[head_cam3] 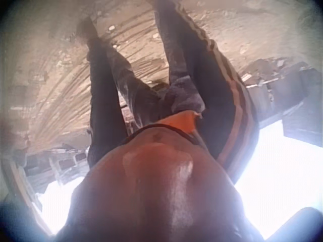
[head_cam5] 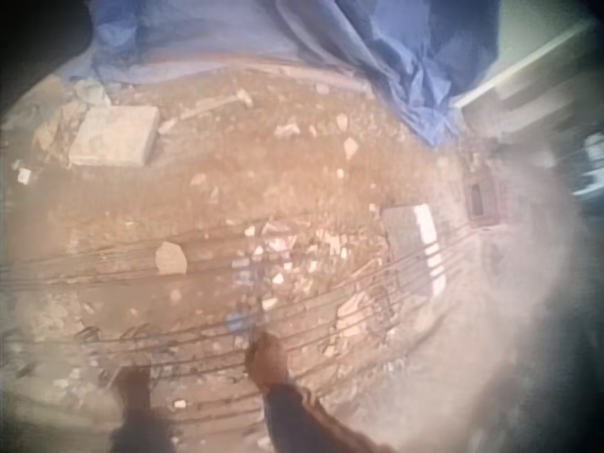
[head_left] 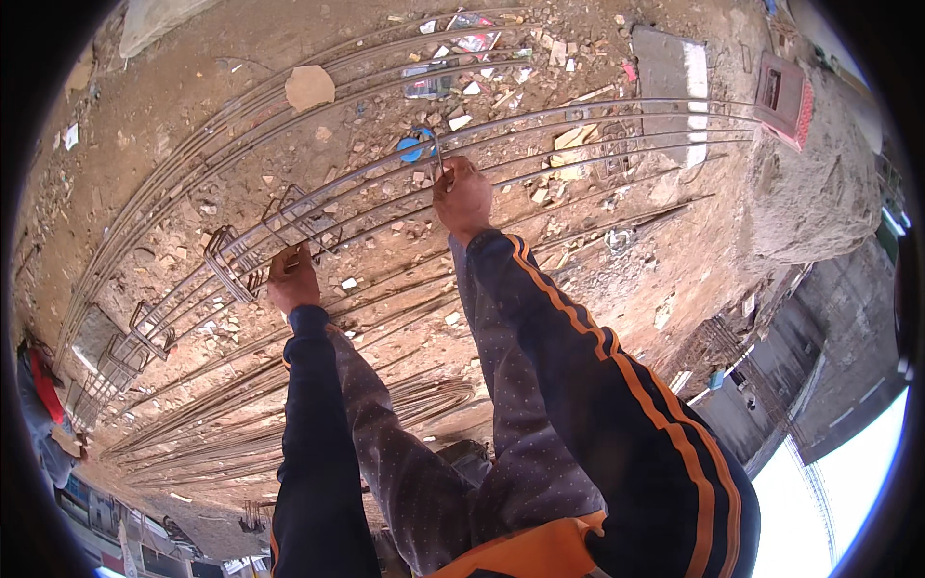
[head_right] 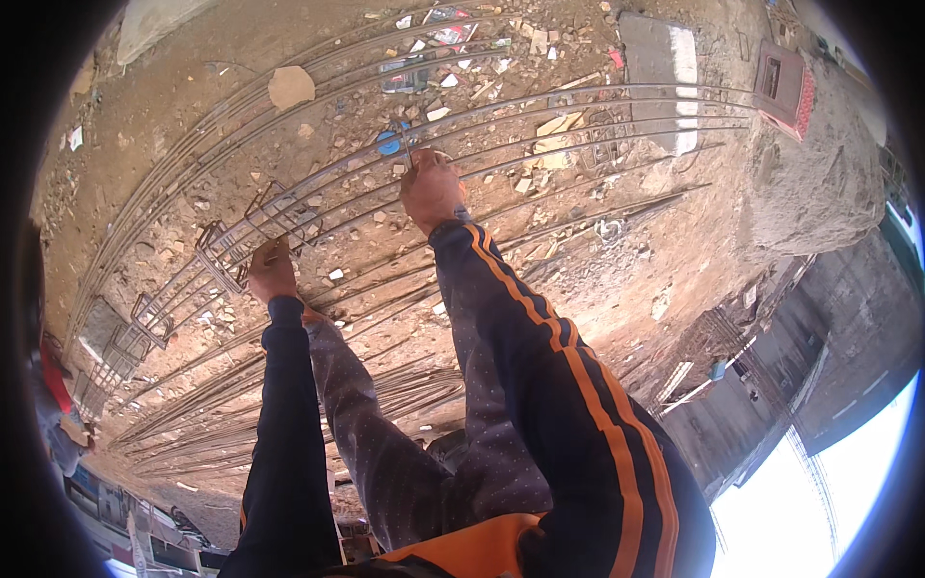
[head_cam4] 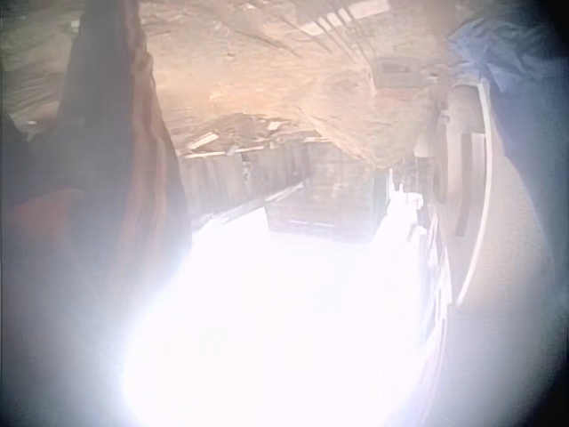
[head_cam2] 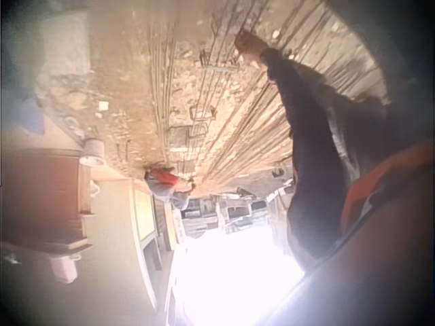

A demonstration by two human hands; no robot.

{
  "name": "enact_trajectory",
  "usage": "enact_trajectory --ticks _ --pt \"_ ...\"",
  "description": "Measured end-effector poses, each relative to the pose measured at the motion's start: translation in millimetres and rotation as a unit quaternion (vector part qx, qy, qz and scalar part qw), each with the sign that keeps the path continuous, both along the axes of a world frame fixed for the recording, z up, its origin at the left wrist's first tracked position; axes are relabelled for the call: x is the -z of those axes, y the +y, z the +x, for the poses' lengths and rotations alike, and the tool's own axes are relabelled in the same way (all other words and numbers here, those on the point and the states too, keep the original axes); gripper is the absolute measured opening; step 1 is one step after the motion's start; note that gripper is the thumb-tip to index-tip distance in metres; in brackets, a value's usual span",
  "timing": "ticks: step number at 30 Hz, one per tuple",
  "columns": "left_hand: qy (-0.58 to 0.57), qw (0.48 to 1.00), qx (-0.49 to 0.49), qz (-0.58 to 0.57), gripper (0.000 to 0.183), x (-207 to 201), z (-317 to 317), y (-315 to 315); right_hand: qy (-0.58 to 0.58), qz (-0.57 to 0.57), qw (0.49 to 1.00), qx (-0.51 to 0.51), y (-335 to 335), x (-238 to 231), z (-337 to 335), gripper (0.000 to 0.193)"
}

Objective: The person sits on the ground and assembles a rectangular rebar cage by hand. They place a white plastic spacer between the longitudinal bars, then thread and bend smaller transverse bars to form the cage structure. The person repeats this process to build the cage and then lifts the completed unit.

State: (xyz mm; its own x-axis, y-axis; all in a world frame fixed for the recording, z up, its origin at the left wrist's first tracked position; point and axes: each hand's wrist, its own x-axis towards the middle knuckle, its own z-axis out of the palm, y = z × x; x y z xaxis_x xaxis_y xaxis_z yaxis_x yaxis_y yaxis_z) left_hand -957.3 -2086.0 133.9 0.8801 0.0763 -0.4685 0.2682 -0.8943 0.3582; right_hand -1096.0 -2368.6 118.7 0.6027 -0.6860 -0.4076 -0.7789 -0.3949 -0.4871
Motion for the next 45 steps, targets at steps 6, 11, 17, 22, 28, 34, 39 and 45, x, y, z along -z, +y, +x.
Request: enact_trajectory --ticks 6,11,17,22,28,34,39,45 --pt "-0.120 0.991 -0.044 0.041 0.036 41.6 5.5 12.0 0.120 -0.165 0.974 0.096 -183.9 -15.1 -90.9 0.025" --pt "-0.118 0.988 0.098 0.015 0.025 53.7 14.2 23.6 0.163 -0.251 0.948 0.108 -330.4 -12.4 -167.5 0.025" --pt "-0.082 0.995 0.060 0.018 0.027 53.0 18.1 9.6 0.192 -0.264 0.939 0.110 -455.9 -18.3 -226.6 0.028" --pt "-0.172 0.968 0.115 0.143 0.023 45.4 9.1 -13.7 0.144 -0.261 0.950 0.092 -468.2 -12.8 -237.8 0.023" --pt "-0.089 0.991 0.077 0.068 0.050 42.9 -18.5 -62.8 0.096 -0.276 0.955 0.050 -456.4 -12.0 -241.3 0.017" --pt "-0.112 0.984 0.137 -0.007 0.036 40.6 -40.4 -87.1 0.048 -0.188 0.980 0.051 -434.0 -17.8 -224.6 0.018" --pt "-0.052 0.989 0.124 -0.059 0.028 21.4 -65.0 -171.4 0.057 -0.188 0.979 0.048 -426.7 -19.2 -224.8 0.017" --pt "0.051 0.975 0.110 -0.187 0.029 12.8 -113.4 -297.6 0.034 -0.329 0.944 -0.004 -413.0 -9.7 -228.6 0.027"
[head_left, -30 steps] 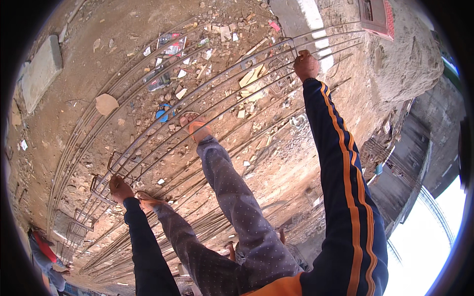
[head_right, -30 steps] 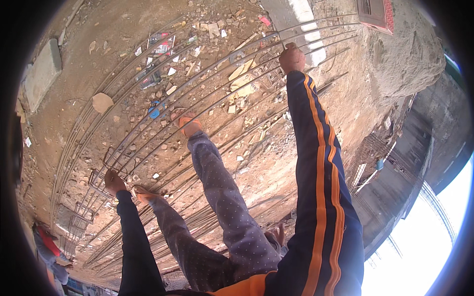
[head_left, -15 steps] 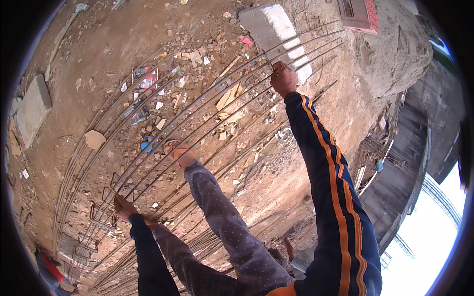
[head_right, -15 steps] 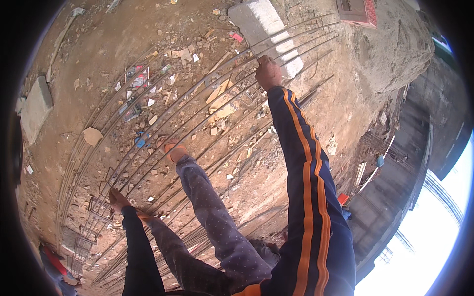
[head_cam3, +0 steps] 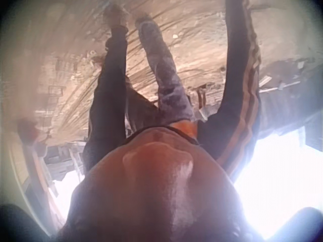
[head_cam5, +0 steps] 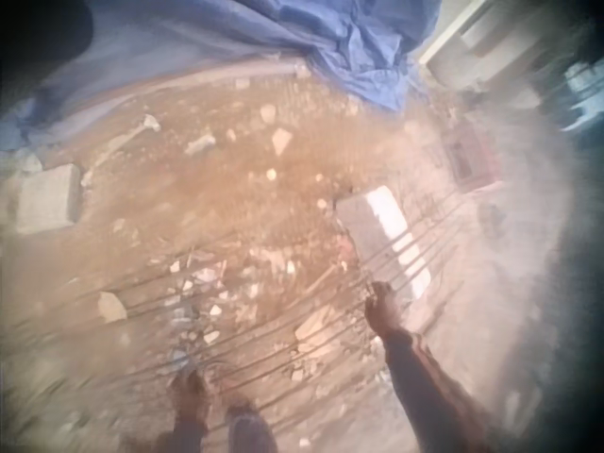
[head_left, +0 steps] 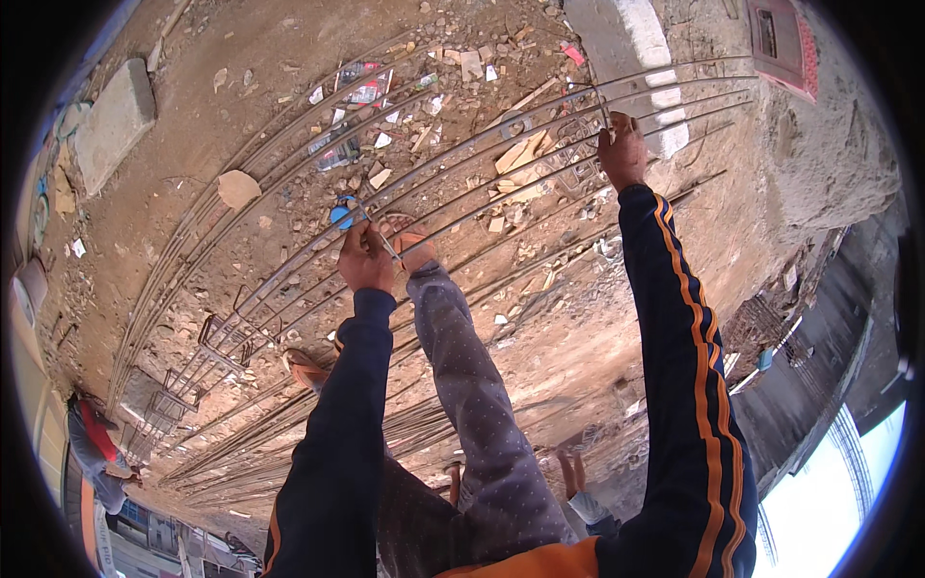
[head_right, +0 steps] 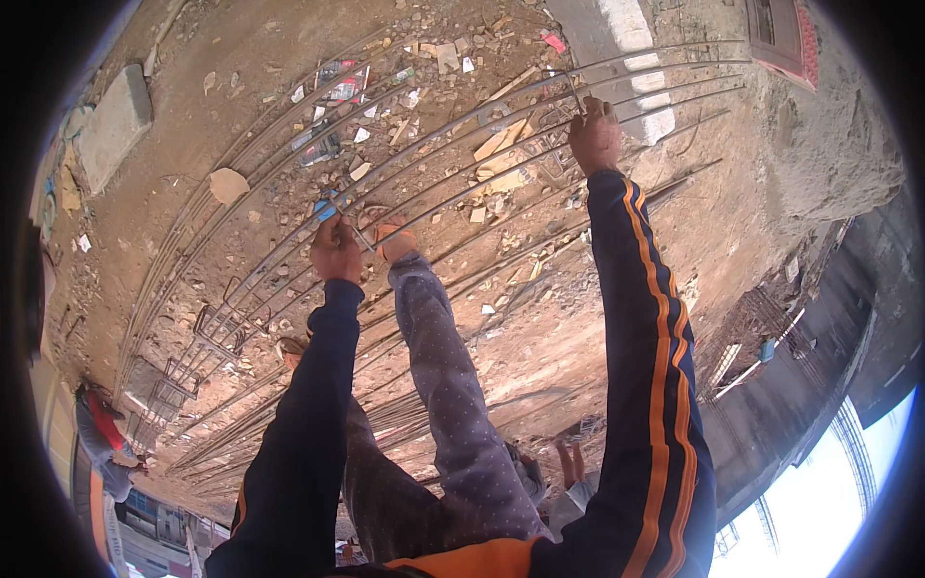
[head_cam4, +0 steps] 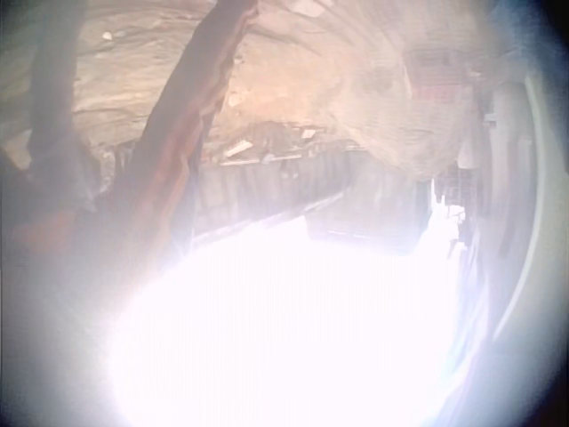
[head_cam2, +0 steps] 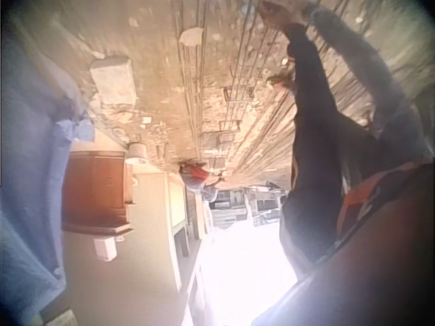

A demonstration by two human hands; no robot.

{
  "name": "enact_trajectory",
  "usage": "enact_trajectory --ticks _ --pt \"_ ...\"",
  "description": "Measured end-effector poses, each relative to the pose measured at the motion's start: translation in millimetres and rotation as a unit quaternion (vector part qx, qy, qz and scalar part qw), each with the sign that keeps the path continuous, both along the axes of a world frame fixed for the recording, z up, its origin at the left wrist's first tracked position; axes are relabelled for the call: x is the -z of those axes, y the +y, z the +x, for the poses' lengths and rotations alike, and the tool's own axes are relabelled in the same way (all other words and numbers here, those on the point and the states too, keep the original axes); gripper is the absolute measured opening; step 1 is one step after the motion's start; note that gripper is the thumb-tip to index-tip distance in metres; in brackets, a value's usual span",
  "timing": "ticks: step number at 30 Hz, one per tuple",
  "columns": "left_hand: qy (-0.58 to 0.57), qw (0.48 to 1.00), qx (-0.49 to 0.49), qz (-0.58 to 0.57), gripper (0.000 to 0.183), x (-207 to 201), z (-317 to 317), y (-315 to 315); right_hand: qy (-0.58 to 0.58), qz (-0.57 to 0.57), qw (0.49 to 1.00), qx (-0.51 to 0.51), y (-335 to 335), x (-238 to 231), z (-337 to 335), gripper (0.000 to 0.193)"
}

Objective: The person sits on the ground and assembles a rectangular rebar cage by hand. They place a white plastic spacer between the longitudinal bars, then thread and bend smaller transverse bars to form the cage structure. The person repeats this process to build the cage and then lifts the completed unit.

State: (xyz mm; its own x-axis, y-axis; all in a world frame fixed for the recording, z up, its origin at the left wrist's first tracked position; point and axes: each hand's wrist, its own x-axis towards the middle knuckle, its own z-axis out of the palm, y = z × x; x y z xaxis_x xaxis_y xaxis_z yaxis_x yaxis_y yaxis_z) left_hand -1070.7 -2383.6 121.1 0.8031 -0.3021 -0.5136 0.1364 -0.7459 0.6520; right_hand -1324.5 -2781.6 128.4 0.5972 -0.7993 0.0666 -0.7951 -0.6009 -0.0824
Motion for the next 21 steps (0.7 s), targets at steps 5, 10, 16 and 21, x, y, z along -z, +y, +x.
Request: enact_trajectory --ticks 5,10,16,21 --pt "0.039 0.996 0.059 -0.058 0.021 -1.3 -41.0 -102.6 -0.094 0.308 0.945 0.060 113.9 -26.6 61.5 0.038" --pt "0.181 0.973 0.057 -0.132 0.032 1.4 -43.8 -138.2 -0.157 0.272 0.949 -0.016 205.0 -24.8 107.4 0.035" --pt "-0.008 0.997 -0.069 0.027 0.018 -4.6 15.2 16.6 -0.138 0.237 0.961 0.028 191.3 -1.6 98.4 0.025" --pt "-0.243 0.939 -0.127 0.208 0.035 -3.3 70.4 220.7 -0.096 0.161 0.981 0.055 139.6 -1.0 69.1 0.015"
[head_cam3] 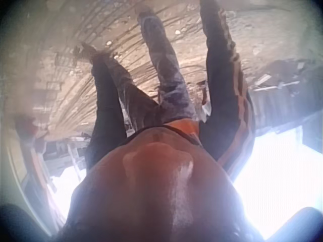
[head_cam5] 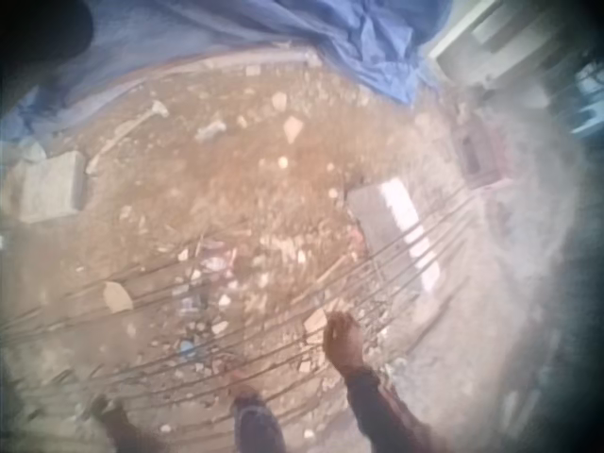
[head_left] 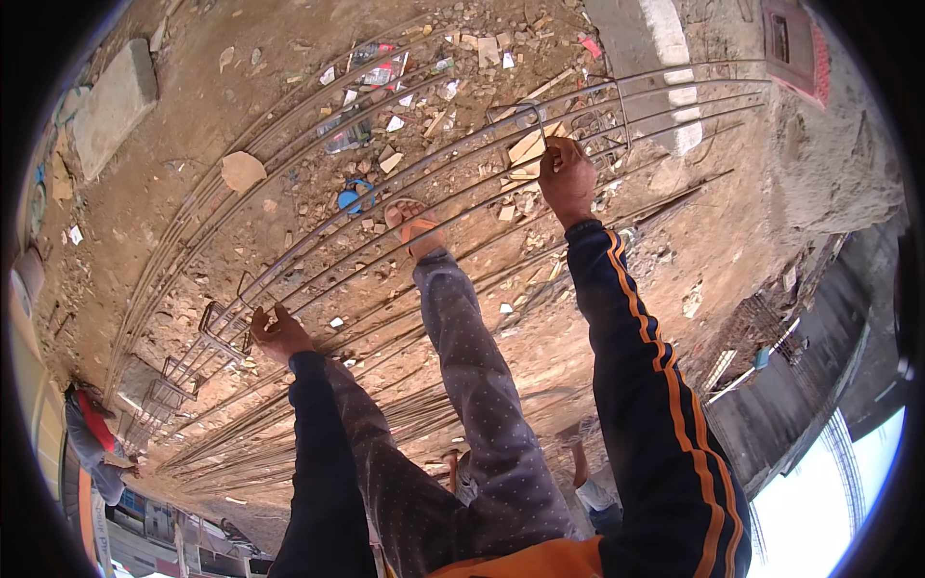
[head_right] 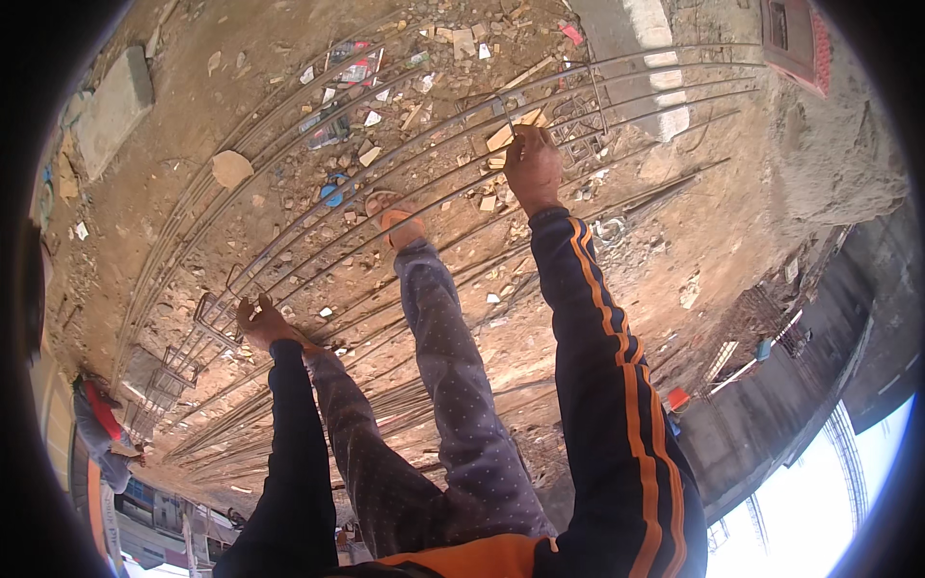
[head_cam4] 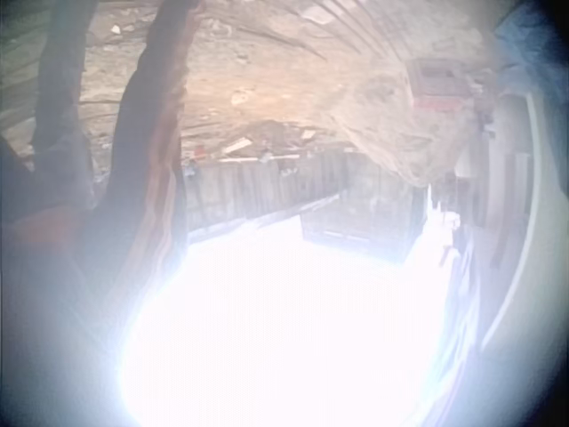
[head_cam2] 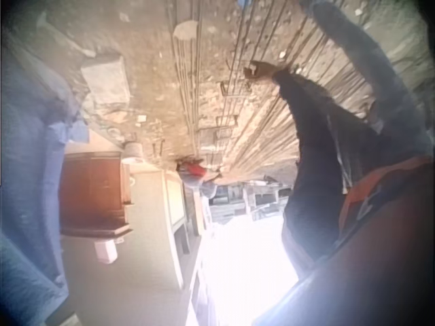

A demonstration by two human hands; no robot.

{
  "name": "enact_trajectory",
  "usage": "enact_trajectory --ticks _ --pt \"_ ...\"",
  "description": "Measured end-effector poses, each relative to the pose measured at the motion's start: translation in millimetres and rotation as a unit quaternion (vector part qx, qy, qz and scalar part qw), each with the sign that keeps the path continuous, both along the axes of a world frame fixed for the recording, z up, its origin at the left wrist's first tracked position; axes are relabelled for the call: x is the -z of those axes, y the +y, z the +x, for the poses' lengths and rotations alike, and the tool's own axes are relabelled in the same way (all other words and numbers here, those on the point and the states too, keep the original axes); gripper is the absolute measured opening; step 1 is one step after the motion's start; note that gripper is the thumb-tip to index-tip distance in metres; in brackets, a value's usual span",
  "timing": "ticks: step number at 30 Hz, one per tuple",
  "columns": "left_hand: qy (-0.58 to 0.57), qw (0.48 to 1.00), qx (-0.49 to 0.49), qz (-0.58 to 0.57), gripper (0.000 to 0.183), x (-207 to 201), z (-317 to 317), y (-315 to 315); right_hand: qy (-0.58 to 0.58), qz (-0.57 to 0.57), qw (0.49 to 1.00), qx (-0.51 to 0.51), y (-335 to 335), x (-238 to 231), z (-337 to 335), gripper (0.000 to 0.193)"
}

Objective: The person sits on the ground and assembles a rectangular rebar cage by hand. They place a white plastic spacer between the longitudinal bars, then thread and bend smaller transverse bars to form the cage structure. The person repeats this process to build the cage and then lifts the completed unit.

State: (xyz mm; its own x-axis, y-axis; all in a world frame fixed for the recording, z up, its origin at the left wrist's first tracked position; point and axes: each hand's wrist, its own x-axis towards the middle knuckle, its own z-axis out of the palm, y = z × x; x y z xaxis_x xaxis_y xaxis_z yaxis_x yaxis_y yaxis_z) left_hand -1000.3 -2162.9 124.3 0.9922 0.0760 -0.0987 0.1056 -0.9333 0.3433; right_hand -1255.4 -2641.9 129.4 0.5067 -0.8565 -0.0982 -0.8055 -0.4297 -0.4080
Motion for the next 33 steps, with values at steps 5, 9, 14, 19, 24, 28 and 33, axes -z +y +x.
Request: enact_trajectory --ticks 5,9,14,19,24,28,33 --pt "0.049 0.995 0.071 0.047 0.039 8.3 22.3 64.0 0.018 -0.019 1.000 -0.004 -19.9 0.6 -8.7 0.016" --pt "0.086 0.995 0.035 0.043 0.032 20.6 21.3 69.5 0.017 -0.058 0.998 -0.002 -35.7 5.4 -19.6 0.015" --pt "0.069 0.996 0.048 0.032 0.021 16.5 27.6 52.4 0.047 -0.076 0.995 -0.037 -42.6 1.9 -28.7 0.014" --pt "0.137 0.986 0.081 -0.054 0.020 -0.3 7.5 -25.0 0.039 -0.068 0.990 -0.117 20.3 -5.7 12.1 0.024" --pt "0.235 0.951 0.104 -0.170 0.020 -3.9 -39.7 -124.3 -0.073 0.347 0.928 -0.112 177.0 -22.1 102.1 0.030" --pt "0.299 0.921 0.156 -0.194 0.026 5.0 -53.4 -185.5 -0.122 0.270 0.953 -0.066 216.4 -10.9 123.0 0.035" --pt "0.454 0.815 0.206 -0.295 0.031 2.4 -32.3 -185.7 -0.089 0.208 0.973 -0.052 193.2 -3.1 107.5 0.026"
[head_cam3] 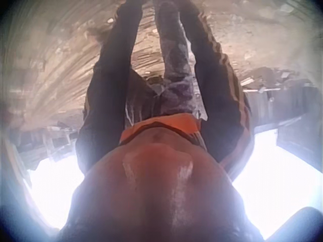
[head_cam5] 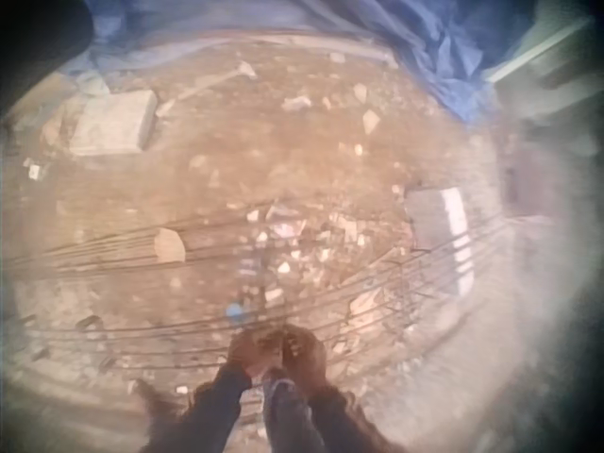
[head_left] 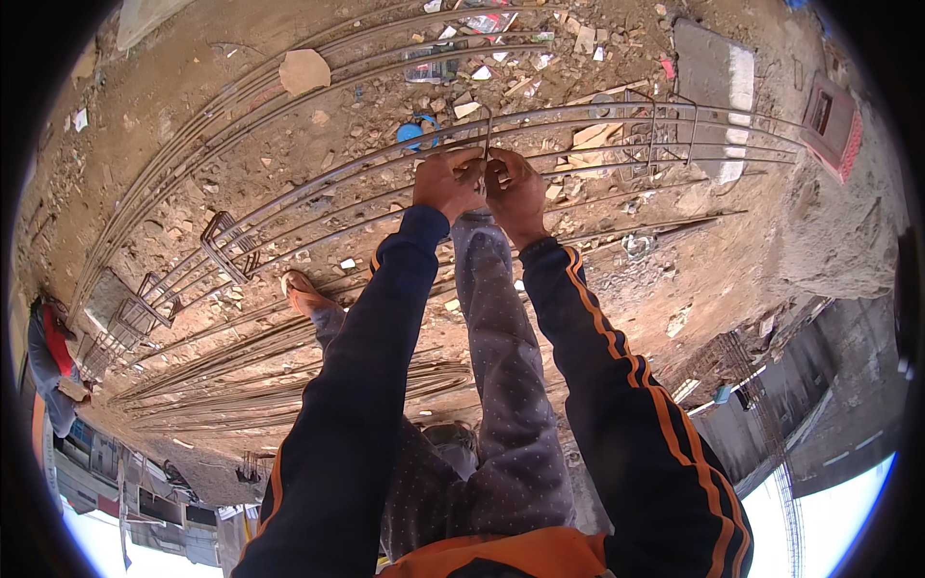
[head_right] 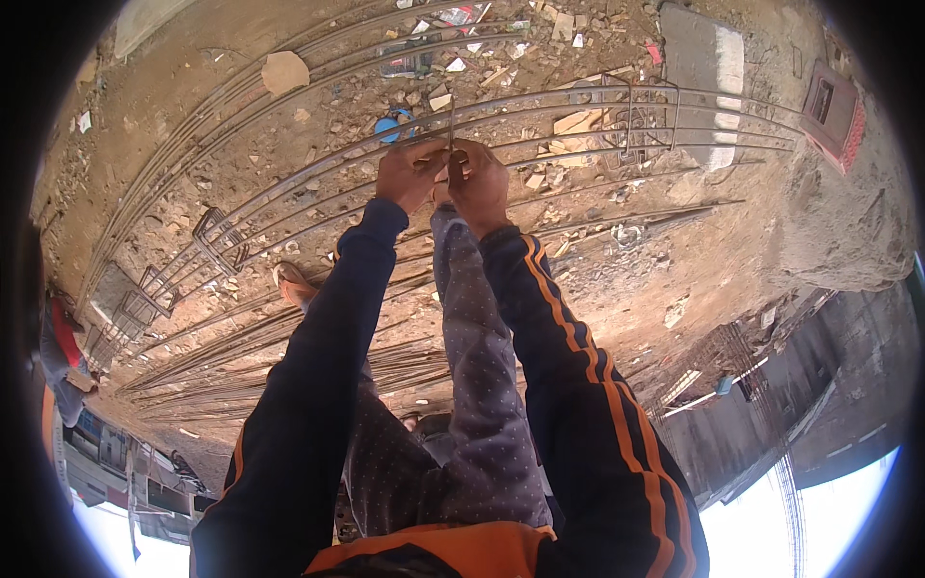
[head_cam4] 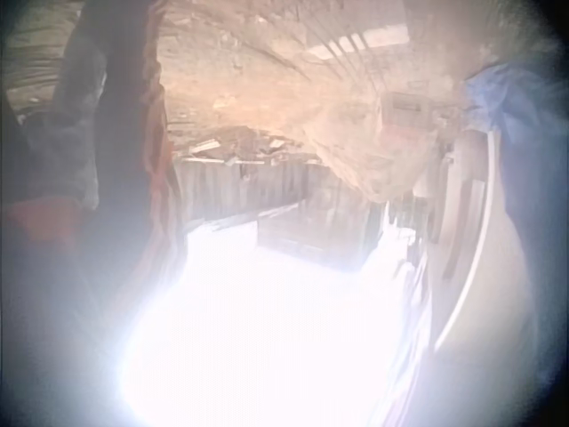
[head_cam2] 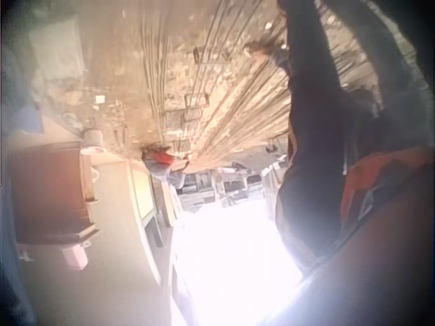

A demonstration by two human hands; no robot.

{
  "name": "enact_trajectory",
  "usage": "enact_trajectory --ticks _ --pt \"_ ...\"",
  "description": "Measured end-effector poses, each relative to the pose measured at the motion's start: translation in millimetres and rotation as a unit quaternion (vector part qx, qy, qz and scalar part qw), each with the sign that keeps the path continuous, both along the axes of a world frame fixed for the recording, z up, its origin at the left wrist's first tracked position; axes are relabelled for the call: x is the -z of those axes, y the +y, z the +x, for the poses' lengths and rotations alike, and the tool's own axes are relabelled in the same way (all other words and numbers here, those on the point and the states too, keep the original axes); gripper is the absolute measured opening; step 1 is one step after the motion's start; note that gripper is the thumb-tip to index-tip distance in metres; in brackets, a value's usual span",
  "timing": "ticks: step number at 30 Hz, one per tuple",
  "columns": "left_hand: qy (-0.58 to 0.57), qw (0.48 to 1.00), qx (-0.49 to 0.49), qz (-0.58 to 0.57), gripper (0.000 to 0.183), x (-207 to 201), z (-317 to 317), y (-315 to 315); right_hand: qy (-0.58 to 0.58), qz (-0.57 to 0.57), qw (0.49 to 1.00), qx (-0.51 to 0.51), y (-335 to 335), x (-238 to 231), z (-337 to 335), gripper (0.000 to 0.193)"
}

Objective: The person sits on the ground and assembles a rectangular rebar cage by hand. They place a white plastic spacer between the longitudinal bars, then thread and bend smaller transverse bars to form the cage structure. The person repeats this process to build the cage and then lifts the completed unit.

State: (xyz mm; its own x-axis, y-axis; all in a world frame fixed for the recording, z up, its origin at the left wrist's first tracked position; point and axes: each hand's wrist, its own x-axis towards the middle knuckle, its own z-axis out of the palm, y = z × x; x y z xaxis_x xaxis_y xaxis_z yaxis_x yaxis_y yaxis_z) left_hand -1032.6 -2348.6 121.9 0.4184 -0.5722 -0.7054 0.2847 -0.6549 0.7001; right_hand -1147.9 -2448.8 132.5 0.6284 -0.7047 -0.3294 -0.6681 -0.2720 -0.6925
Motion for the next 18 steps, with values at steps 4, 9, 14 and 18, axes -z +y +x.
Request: enact_trajectory --ticks 4,9,14,18 --pt "-0.128 0.990 -0.030 0.058 0.030 6.7 0.5 56.0 0.041 -0.019 0.999 0.002 -12.7 2.5 -2.6 0.025" --pt "-0.231 0.958 -0.163 0.051 0.025 -8.3 -6.2 126.8 0.023 -0.076 0.996 -0.041 -8.3 6.7 9.3 0.030" --pt "-0.286 0.825 -0.359 0.330 0.035 -11.4 38.2 223.8 0.036 -0.093 0.994 -0.033 -4.0 15.3 1.0 0.028" --pt "-0.391 0.789 -0.305 0.362 0.046 -4.9 70.9 301.1 0.144 -0.145 0.979 0.004 -33.4 0.6 -14.6 0.024"
